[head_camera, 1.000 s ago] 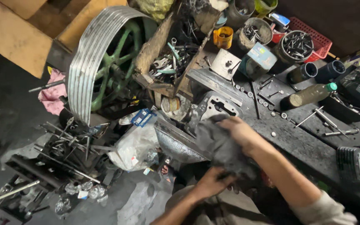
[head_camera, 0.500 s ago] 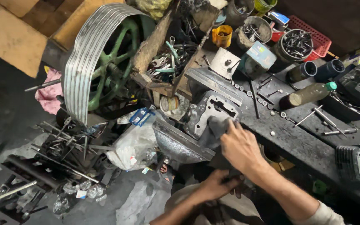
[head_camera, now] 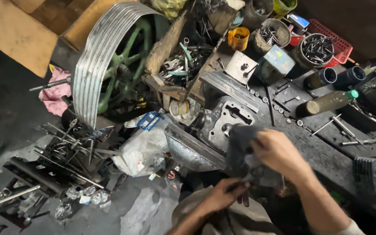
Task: The person cleans a metal engine part using a rag and a liquid from a bottle. They wipe the surface, apply liquid, and continue wiping to remove grime.
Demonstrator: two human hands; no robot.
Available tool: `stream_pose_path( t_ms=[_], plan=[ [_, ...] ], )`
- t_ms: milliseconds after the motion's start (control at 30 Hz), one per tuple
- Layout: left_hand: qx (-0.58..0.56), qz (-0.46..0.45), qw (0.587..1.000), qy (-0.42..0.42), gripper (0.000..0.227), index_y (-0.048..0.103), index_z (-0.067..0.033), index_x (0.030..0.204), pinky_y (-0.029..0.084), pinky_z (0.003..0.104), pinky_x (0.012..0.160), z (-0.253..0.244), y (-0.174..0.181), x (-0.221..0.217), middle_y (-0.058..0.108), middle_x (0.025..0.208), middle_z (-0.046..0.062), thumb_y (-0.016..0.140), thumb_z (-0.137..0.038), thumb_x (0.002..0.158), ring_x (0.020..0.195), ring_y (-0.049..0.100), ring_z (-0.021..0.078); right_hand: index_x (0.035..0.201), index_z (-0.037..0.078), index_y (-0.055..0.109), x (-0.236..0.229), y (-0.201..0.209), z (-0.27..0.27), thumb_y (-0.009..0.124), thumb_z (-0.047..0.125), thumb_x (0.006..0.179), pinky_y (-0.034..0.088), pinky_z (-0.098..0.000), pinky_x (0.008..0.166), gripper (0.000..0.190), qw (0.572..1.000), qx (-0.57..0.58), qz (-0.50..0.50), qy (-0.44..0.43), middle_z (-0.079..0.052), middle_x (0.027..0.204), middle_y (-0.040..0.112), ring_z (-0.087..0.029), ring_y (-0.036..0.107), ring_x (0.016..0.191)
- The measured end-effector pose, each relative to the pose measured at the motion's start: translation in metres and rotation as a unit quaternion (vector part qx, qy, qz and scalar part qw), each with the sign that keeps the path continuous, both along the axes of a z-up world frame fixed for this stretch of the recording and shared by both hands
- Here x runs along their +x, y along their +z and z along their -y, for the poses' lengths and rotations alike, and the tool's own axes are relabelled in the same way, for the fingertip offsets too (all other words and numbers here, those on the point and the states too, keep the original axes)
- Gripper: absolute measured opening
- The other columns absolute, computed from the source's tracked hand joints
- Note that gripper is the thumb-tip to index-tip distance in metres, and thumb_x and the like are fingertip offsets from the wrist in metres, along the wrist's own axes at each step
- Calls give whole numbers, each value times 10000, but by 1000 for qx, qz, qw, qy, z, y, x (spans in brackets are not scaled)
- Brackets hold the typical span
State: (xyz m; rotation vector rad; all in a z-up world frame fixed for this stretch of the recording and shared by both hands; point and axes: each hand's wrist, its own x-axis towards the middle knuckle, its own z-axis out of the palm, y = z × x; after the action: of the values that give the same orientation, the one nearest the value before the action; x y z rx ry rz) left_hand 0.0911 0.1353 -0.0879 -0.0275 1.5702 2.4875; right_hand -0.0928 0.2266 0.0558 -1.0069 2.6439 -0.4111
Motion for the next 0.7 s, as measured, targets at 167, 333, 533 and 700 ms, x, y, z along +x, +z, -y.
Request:
stream_pose_path(
  t_ms=[167, 333, 533, 700],
  plan=[
    [-128, 4, 991, -47, 308, 751, -40, 1049, 511, 269, 649, 10, -5, -12, 734, 778, 31, 609, -309, 1096, 694, 616, 99, 845, -1, 696, -2, -21, 49, 674, 275, 909, 517, -479, 722, 285, 994, 77, -17, 74, -198, 823, 704, -405, 662, 798],
    [-97, -21, 995, 0, 220, 754, -49, 1043, 540, 300, 677, 11, -6, -12, 733, 812, 46, 628, -228, 1017, 720, 653, 116, 992, 41, 733, -18, -31, 38, 647, 259, 896, 542, -403, 699, 253, 775, -169, 475, -381, -104, 879, 736, -261, 673, 747],
    [-141, 34, 985, 96, 219, 742, -63, 1118, 528, 303, 693, -9, -9, -24, 731, 836, 30, 647, -211, 988, 747, 651, 117, 1018, 38, 717, -36, -46, -11, 590, 325, 909, 568, -411, 678, 333, 624, -262, 619, -399, -144, 910, 746, -265, 700, 702],
    [-99, 114, 977, 154, 199, 750, -39, 1058, 533, 297, 715, -43, -16, -41, 746, 885, 13, 676, -219, 1012, 789, 648, 103, 1120, 68, 710, -32, -51, 0, 596, 146, 908, 545, -402, 762, 253, 868, -207, 417, -172, -95, 982, 776, -253, 698, 834]
  ],
)
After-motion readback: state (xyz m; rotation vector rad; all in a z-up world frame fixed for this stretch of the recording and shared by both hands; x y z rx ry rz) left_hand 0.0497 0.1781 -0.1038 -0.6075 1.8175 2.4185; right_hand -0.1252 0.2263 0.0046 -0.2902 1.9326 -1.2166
